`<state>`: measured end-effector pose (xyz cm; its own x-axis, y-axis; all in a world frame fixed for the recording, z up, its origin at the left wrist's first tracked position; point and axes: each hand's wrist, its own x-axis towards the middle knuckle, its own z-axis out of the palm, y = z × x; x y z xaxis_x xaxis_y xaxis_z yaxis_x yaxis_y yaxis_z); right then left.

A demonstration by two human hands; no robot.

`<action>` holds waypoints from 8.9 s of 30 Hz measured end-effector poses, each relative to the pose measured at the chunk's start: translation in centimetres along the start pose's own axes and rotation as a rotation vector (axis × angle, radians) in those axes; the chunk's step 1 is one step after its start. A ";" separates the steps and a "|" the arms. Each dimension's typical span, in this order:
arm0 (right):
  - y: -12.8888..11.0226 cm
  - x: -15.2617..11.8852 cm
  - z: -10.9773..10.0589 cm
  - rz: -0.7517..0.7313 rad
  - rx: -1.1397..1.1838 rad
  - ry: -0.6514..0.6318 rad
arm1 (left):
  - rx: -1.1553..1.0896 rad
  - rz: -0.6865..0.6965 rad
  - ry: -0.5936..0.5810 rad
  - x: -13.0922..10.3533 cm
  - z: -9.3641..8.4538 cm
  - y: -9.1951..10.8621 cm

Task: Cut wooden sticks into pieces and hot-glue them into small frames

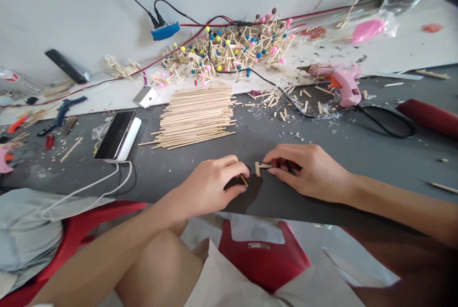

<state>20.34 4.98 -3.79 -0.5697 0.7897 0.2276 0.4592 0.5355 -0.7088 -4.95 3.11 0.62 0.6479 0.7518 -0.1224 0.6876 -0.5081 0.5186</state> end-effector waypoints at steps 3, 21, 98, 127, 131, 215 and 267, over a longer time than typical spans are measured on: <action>0.0 0.0 0.0 -0.002 0.000 0.003 | 0.048 -0.003 0.011 0.0 0.2 0.0; 0.1 -0.1 0.2 0.004 0.000 0.002 | -0.194 0.020 -0.046 0.7 0.1 -0.8; 0.1 0.1 0.3 0.001 -0.047 0.026 | 0.016 0.115 0.212 2.6 1.5 -0.9; 0.1 0.1 0.5 -0.009 -0.072 0.107 | -0.036 0.153 0.248 3.0 2.1 -1.3; 0.1 0.1 0.5 0.020 -0.063 0.101 | -0.046 0.143 0.257 3.0 2.1 -1.1; -0.9 0.1 0.4 0.157 -0.003 0.095 | -0.077 0.125 0.293 3.4 2.6 -0.7; -0.4 -0.3 0.3 0.027 -0.003 0.086 | -0.142 0.100 0.258 3.1 1.7 -0.6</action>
<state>20.15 4.49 -3.75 -0.4963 0.8266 0.2653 0.4755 0.5145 -0.7136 -2.80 5.02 -1.55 0.5927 0.7923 0.1447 0.5606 -0.5348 0.6322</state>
